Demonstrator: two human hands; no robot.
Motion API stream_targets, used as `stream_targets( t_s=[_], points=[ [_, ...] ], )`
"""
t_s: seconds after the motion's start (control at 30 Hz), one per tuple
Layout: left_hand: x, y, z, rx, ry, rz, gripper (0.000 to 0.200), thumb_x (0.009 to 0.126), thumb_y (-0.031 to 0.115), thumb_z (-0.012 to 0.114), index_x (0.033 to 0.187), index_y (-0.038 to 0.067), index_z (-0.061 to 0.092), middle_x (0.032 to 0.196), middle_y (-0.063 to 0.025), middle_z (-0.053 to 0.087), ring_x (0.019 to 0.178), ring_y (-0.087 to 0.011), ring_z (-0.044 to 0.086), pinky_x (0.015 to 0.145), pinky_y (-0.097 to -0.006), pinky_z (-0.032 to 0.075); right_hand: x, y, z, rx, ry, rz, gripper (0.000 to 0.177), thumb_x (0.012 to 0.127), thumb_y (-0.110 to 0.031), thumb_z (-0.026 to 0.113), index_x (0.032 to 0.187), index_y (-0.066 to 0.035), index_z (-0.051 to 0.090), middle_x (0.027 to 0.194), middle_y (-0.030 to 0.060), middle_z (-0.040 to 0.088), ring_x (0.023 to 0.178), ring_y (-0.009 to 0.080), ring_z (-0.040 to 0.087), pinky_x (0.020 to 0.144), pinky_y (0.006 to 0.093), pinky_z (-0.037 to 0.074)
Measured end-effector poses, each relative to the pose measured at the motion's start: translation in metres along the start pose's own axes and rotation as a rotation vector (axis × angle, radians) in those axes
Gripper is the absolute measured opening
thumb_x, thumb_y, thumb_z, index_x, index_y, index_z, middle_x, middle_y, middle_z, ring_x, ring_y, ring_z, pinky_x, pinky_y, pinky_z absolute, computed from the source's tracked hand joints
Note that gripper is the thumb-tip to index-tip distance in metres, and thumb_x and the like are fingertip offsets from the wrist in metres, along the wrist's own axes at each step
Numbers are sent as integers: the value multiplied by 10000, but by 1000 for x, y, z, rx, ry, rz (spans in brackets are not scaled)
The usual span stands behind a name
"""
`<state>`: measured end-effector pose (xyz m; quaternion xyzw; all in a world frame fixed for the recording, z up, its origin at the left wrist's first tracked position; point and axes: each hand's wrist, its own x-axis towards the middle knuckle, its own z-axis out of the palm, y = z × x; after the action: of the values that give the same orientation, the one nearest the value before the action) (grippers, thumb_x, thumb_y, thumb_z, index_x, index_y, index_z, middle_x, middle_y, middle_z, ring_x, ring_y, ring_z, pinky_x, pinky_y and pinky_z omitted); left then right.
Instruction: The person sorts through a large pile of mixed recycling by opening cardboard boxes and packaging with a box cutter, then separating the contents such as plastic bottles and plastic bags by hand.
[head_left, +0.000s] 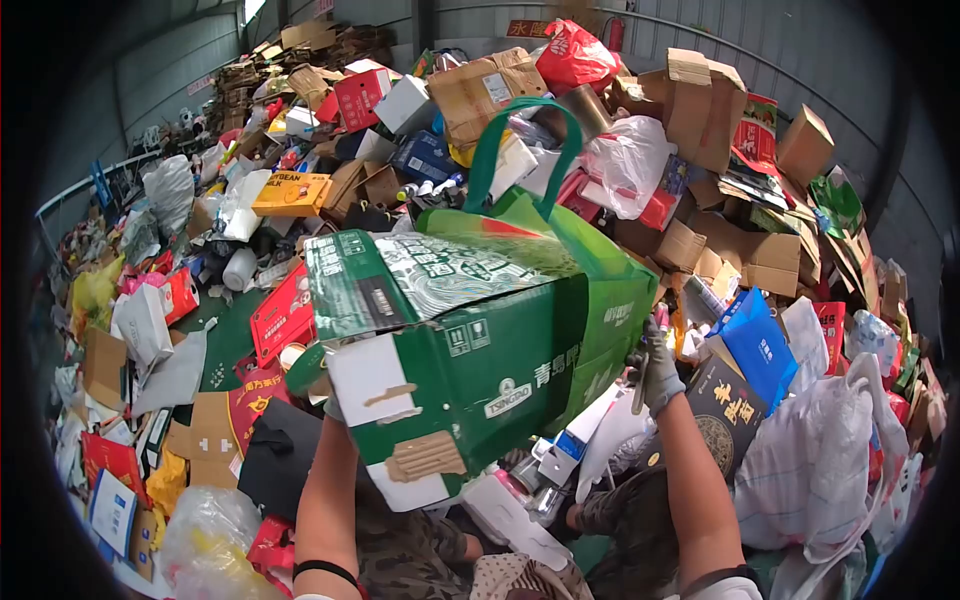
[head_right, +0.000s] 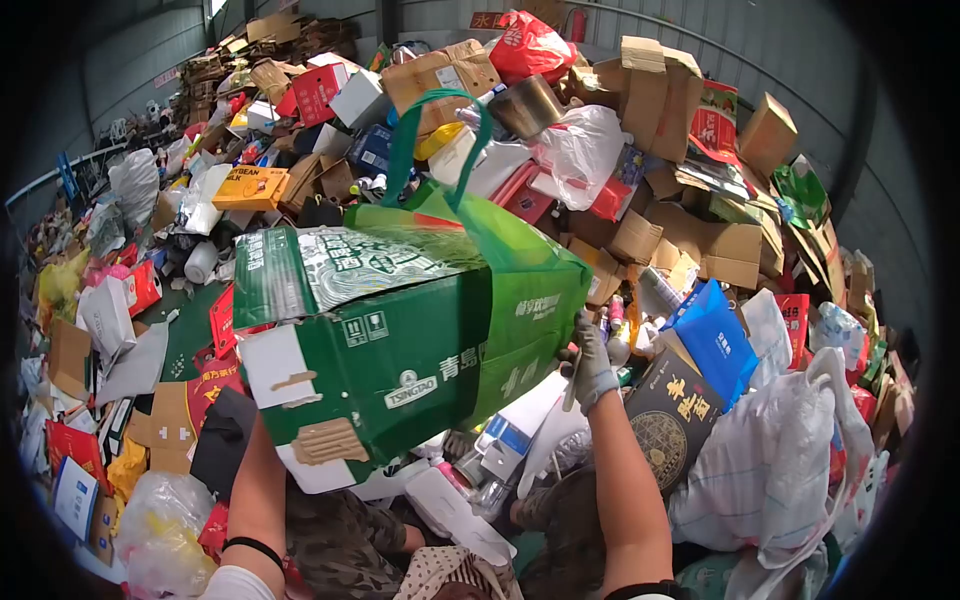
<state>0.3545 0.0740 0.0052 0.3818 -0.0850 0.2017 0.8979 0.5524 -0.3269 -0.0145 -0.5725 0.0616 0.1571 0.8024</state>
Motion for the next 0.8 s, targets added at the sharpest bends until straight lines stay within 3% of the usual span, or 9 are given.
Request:
stream_targets(
  t_s=[0.1, 0.13, 0.3, 0.37, 0.43, 0.57, 0.6, 0.7, 0.8],
  points=[
    [-42, 11, -2, -42, 45, 28, 314, 898, 237, 546, 1135, 32, 563, 1063, -84, 620, 931, -200, 614, 817, -346, 517, -12, 13, -5, 133, -336, 158, 406, 777, -594, 602, 823, -195, 547, 559, -74, 445, 454, 47, 441, 383, 191, 319],
    [-51, 14, -3, -47, 59, 36, 316, 898, 241, 544, 1135, 34, 563, 1065, -85, 619, 934, -203, 613, 817, -350, 518, -19, 18, -6, -39, -396, 195, 412, 775, -597, 604, 783, -193, 526, 549, -70, 436, 430, 48, 422, 373, 196, 295],
    [-85, 22, -14, -51, 137, 78, 324, 897, 261, 537, 1133, 40, 562, 1075, -93, 614, 950, -216, 609, 820, -371, 522, -47, 21, 18, -187, -181, -58, 203, 804, -289, 692, 852, -107, 618, 588, -40, 545, 389, 71, 405, 360, 211, 276],
    [-101, 24, -24, -55, 174, 94, 328, 897, 269, 534, 1132, 42, 561, 1079, -96, 612, 956, -222, 607, 821, -379, 523, -23, 34, -2, -87, -22, -139, 228, 802, -258, 688, 915, -71, 622, 693, 8, 601, 503, 102, 511, 433, 236, 383],
    [-126, 26, -33, -60, 209, 113, 331, 896, 277, 531, 1131, 44, 561, 1083, -99, 610, 963, -227, 605, 822, -388, 525, -3, 44, -26, -52, 189, -254, 364, 766, -301, 713, 1018, -56, 619, 938, 72, 642, 749, 163, 611, 618, 290, 491],
    [-148, 49, -55, -62, 244, 190, 339, 896, 292, 525, 1129, 49, 560, 1091, -106, 606, 976, -238, 601, 824, -404, 528, 33, 45, -98, -60, 683, -186, 436, 798, -378, 644, 1087, -56, 595, 1018, 107, 623, 785, 216, 590, 707, 379, 487],
    [-146, 56, -59, -64, 243, 208, 341, 895, 296, 524, 1129, 50, 559, 1093, -107, 605, 979, -241, 601, 824, -408, 528, 21, 29, -104, 92, 807, -35, 447, 798, -347, 652, 1098, -24, 576, 991, 110, 624, 747, 228, 593, 650, 387, 486],
    [-128, 73, -71, -102, 215, 245, 347, 895, 308, 519, 1127, 54, 558, 1099, -112, 602, 989, -249, 598, 825, -421, 531, 8, 21, -145, 498, 668, -1, 431, 815, -365, 635, 1046, -6, 574, 877, 105, 618, 641, 240, 587, 533, 406, 484],
    [-115, 67, -67, -187, 157, 137, 353, 894, 320, 515, 1126, 57, 558, 1105, -117, 599, 998, -257, 595, 827, -433, 533, 14, 21, -114, 356, 754, -61, 392, 824, -394, 623, 976, -35, 589, 794, 79, 601, 587, 209, 566, 500, 352, 473]
  ],
)
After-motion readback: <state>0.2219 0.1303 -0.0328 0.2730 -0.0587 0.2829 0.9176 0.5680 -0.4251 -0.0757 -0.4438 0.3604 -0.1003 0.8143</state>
